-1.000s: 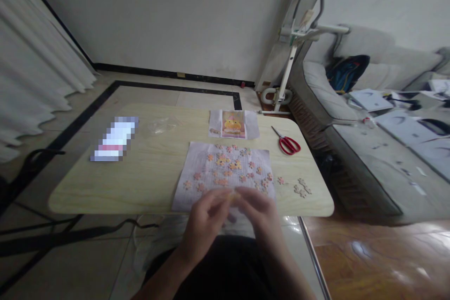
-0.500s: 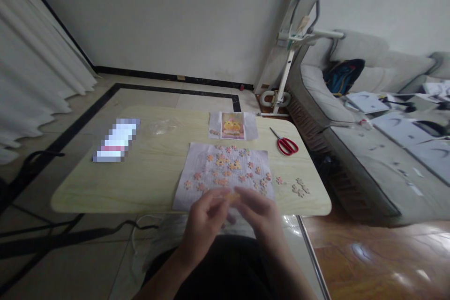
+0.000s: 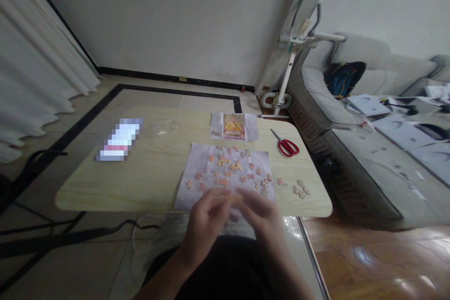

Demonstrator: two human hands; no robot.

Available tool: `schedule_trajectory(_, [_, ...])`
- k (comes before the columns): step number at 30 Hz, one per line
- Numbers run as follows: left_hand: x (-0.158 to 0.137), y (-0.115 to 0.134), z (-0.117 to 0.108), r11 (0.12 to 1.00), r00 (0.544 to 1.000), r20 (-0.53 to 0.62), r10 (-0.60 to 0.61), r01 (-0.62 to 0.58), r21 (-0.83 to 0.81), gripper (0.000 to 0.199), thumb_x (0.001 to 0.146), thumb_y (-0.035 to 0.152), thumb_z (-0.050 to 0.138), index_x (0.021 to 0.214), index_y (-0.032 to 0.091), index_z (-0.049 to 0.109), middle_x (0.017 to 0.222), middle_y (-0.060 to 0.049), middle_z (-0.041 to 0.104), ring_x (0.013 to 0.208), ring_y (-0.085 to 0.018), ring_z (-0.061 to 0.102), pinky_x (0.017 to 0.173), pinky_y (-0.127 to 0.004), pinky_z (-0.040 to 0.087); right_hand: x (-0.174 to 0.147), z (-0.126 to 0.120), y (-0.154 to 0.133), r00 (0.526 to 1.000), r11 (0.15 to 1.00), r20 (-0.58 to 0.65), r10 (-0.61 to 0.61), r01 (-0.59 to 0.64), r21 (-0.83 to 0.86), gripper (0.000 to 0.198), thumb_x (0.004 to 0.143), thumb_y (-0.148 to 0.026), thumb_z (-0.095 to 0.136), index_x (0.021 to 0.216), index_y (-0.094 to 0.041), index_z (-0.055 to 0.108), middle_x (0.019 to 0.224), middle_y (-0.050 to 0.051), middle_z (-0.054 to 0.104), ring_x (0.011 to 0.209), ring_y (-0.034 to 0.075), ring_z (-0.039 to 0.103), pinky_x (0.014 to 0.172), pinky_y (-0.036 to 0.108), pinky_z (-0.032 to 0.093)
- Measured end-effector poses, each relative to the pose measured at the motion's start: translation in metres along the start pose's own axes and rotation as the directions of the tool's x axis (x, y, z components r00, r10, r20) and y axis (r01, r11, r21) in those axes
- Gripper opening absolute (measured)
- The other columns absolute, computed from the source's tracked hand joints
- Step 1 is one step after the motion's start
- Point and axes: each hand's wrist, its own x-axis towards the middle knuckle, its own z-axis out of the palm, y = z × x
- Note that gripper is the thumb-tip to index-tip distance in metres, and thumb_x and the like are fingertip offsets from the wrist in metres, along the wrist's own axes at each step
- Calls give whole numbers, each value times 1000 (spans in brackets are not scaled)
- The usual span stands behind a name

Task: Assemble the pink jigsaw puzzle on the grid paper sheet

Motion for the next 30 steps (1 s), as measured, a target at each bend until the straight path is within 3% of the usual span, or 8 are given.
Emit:
schedule_trajectory(6, [-2, -3, -2, 1000, 999, 51, 19, -19, 1, 26, 87, 36, 59, 104, 17, 60, 82, -4, 74, 68, -16, 70, 63, -25, 58, 1, -5, 3, 998, 995, 5, -56, 57, -87, 30, 76, -40, 78, 100, -23, 77, 91, 6, 75, 82, 23, 68, 76, 37, 55])
schedule_trajectory(11, [-1, -4, -3, 999, 997, 59, 43, -44, 18, 22, 90, 36, 55, 99, 16, 61, 77, -3, 73, 69, -15, 69, 64, -24, 57, 1, -8, 1, 993, 984, 55, -100, 107, -145, 27, 79, -38, 75, 102, -24, 76, 89, 4, 74, 81, 22, 66, 76, 36, 52])
schedule_trajectory(17, [1, 0, -3, 998, 999, 40, 37, -38, 48, 20, 87, 36, 58, 92, 17, 59, 81, -5, 74, 74, -17, 71, 69, -26, 58, -2, -5, -1, 995, 990, 43, -90, 94, -109, 21, 81, -36, 73, 97, -23, 77, 88, 4, 73, 84, 22, 66, 78, 36, 51])
schedule_trajectory(21, [1, 3, -3, 998, 1000, -7, 28, -28, 53, 29, 89, 40, 56, 105, 16, 58, 86, -6, 75, 76, -17, 71, 73, -28, 58, -5, -5, -1, 998, 997, -11, -60, 59, -57, 23, 79, -35, 75, 99, -24, 75, 84, 3, 72, 79, 20, 66, 74, 33, 51])
schedule_trajectory(26, [5, -2, -2, 999, 999, -38, 21, -19, 48, 29, 88, 43, 56, 99, 15, 60, 95, -10, 75, 89, -21, 71, 81, -31, 56, -7, 3, 2, 999, 999, -19, -50, 50, 22, 20, 75, -31, 79, 76, -21, 62, 72, -2, 62, 68, 13, 57, 63, 26, 46])
schedule_trajectory(30, [5, -6, -2, 996, 998, -25, 54, -52, 69, 26, 90, 41, 56, 97, 17, 61, 97, -9, 75, 95, -22, 71, 84, -31, 55, -5, 9, 7, 997, 996, -20, -75, 76, 40, 24, 75, -30, 78, 73, -21, 56, 67, -5, 56, 62, 11, 52, 59, 24, 42])
